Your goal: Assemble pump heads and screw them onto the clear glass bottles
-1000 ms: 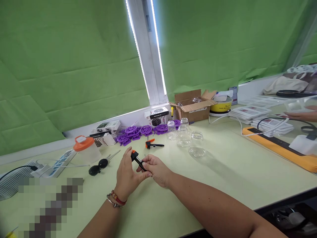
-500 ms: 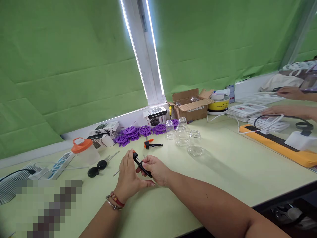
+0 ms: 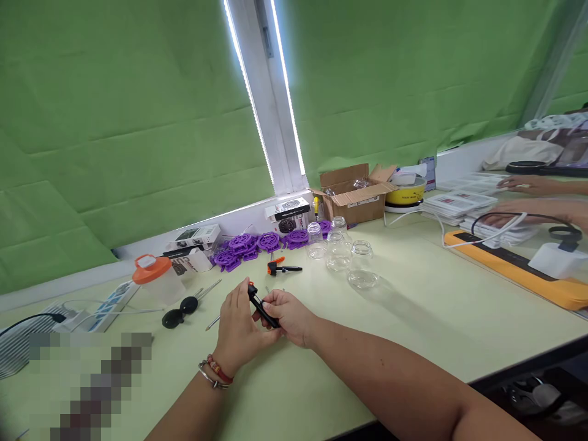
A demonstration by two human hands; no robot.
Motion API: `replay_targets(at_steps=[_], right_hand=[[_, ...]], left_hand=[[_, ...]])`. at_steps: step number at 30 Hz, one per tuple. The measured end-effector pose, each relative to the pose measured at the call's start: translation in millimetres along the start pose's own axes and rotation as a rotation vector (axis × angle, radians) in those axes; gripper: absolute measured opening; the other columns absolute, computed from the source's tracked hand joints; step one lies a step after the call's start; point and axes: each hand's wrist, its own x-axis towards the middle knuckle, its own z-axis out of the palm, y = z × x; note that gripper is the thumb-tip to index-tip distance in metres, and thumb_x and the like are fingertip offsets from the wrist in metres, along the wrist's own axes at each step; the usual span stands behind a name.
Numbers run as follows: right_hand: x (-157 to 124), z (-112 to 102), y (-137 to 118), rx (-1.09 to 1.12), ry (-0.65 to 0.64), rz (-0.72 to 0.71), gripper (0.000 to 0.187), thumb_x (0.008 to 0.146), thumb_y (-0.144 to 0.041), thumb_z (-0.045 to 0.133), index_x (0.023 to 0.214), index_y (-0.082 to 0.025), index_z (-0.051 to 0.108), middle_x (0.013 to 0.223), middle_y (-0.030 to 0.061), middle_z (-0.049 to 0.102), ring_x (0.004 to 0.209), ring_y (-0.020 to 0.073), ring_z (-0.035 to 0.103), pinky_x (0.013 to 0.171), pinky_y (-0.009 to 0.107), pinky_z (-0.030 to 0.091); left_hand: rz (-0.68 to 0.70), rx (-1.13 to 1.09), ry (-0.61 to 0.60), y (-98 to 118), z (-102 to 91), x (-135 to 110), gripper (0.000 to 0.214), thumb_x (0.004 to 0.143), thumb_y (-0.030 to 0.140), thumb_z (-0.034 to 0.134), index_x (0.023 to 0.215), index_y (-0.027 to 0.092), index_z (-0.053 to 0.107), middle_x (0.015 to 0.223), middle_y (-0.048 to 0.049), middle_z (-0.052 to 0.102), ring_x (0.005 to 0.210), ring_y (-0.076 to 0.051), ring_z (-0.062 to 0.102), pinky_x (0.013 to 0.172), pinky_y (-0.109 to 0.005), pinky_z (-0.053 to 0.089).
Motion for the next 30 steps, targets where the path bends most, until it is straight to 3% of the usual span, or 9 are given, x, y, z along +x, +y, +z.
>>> replay_targets(at_steps=[6, 11, 16, 21, 30], right_hand=[[0.9, -3.2, -2.3, 0.020, -0.020, 0.030, 0.035, 0.067, -0.036, 0.077, 0.081, -0.018, 0.049, 0.071, 0.0026, 0.068, 0.055, 0.0103, 0.053, 0.055, 0.023, 0.036], [1.9, -3.9, -2.5, 0.059, 0.001, 0.079, 0.033, 0.067, -0.033, 0.075, 0.080, -0.020, 0.047, 0.067, 0.0016, 0.066, 0.054, 0.0119, 0.055, 0.051, 0.023, 0.036], [1.8, -1.4, -2.1, 0.064, 0.029, 0.098, 0.031, 0.065, -0.030, 0.075, 0.081, -0.020, 0.050, 0.063, -0.0019, 0.061, 0.054, 0.0121, 0.056, 0.051, 0.023, 0.037], [0.6, -0.6, -3.4, 0.066, 0.007, 0.101, 0.026, 0.068, -0.029, 0.072, 0.081, -0.019, 0.051, 0.061, -0.0030, 0.060, 0.053, 0.0121, 0.057, 0.052, 0.024, 0.038], [-3.1, 4.5, -8.5, 0.053, 0.001, 0.096, 0.034, 0.064, -0.033, 0.078, 0.078, -0.018, 0.052, 0.063, -0.0035, 0.061, 0.056, 0.0110, 0.057, 0.058, 0.025, 0.040]], left_hand=[[-0.012, -0.011, -0.046, 1.6, -0.9, 0.4, 0.106, 0.051, 0.050, 0.072, 0.138, 0.013, 0.025, 0.128, -0.0181, 0.048, 0.119, -0.038, 0.045, 0.096, -0.053, 0.038], [-0.069, -0.030, -0.082, 4.5, -0.3, 0.5, 0.122, 0.040, 0.065, 0.074, 0.138, 0.015, 0.024, 0.129, -0.0183, 0.046, 0.122, -0.040, 0.041, 0.096, -0.055, 0.036], [-0.068, -0.002, -0.053, 7.3, -0.5, 1.3, 0.119, 0.040, 0.060, 0.077, 0.138, 0.013, 0.027, 0.123, -0.0173, 0.049, 0.118, -0.039, 0.044, 0.095, -0.055, 0.037], [-0.058, 0.014, -0.083, 9.0, -1.7, 0.4, 0.122, 0.040, 0.064, 0.074, 0.139, 0.012, 0.026, 0.126, -0.0192, 0.047, 0.121, -0.039, 0.041, 0.098, -0.054, 0.034], [-0.083, 0.022, -0.072, 11.9, -0.5, -2.1, 0.096, 0.056, 0.043, 0.068, 0.137, 0.012, 0.027, 0.127, -0.0192, 0.046, 0.124, -0.037, 0.039, 0.099, -0.053, 0.033]])
